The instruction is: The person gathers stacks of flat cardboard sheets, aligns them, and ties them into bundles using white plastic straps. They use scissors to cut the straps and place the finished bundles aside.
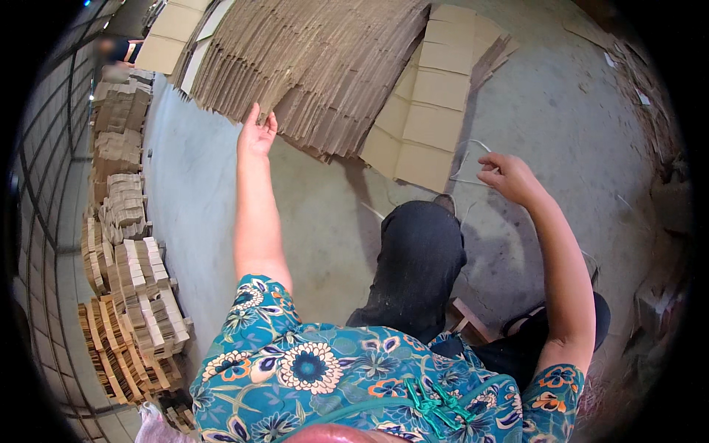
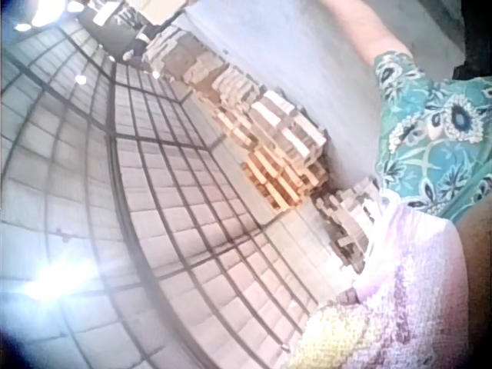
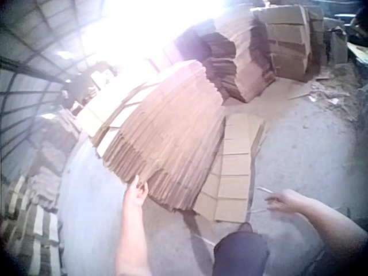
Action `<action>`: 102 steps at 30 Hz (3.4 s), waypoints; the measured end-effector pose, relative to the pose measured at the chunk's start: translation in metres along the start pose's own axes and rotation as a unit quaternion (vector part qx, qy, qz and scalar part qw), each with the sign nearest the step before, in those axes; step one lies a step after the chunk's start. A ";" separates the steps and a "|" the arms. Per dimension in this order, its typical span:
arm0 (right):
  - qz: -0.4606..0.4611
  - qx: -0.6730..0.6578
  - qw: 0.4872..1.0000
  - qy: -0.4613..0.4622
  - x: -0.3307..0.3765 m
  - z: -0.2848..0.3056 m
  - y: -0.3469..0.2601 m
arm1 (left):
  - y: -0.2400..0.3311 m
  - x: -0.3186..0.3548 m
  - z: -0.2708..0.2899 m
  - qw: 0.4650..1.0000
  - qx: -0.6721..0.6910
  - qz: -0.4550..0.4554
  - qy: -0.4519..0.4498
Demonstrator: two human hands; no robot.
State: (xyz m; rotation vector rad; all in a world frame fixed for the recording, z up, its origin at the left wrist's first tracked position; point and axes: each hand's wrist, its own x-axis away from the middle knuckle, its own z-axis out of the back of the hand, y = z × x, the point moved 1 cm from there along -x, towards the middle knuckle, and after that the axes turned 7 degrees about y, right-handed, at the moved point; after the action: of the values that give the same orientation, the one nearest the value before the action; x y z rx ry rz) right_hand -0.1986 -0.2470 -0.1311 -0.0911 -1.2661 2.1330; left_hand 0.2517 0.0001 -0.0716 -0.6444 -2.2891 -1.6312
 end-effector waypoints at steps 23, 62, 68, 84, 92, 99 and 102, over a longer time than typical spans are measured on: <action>-0.037 -0.680 0.732 -0.002 -0.195 -0.078 -0.160 | -0.095 0.237 0.008 0.998 -0.041 -0.003 -0.040; 0.346 -0.340 0.759 0.434 0.080 0.239 -0.165 | -0.013 0.244 -0.351 0.755 -0.227 -0.459 -0.409; 0.299 -0.265 0.732 0.552 0.105 0.244 -0.082 | -0.139 0.244 -0.388 0.746 -0.282 -0.385 -0.465; 0.150 -0.350 0.755 0.535 0.107 0.159 -0.052 | -0.221 0.199 -0.348 0.737 -0.384 -0.297 -0.470; 0.125 -0.192 0.785 0.575 0.149 0.202 -0.079 | -0.211 0.216 -0.339 0.745 -0.368 -0.304 -0.466; -0.179 -0.148 0.812 0.535 0.163 0.135 -0.013 | -0.284 0.202 -0.239 0.778 -0.432 -0.121 -0.440; -0.249 -0.126 0.827 0.488 0.158 0.106 0.022 | -0.319 0.206 -0.194 0.781 -0.445 0.039 -0.437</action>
State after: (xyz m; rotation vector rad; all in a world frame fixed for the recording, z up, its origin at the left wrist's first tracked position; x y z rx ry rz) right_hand -0.3732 -0.2463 -0.0514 -0.7705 -0.7844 1.1433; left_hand -0.0932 -0.2272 -0.1771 -2.0252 -1.6508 -2.7503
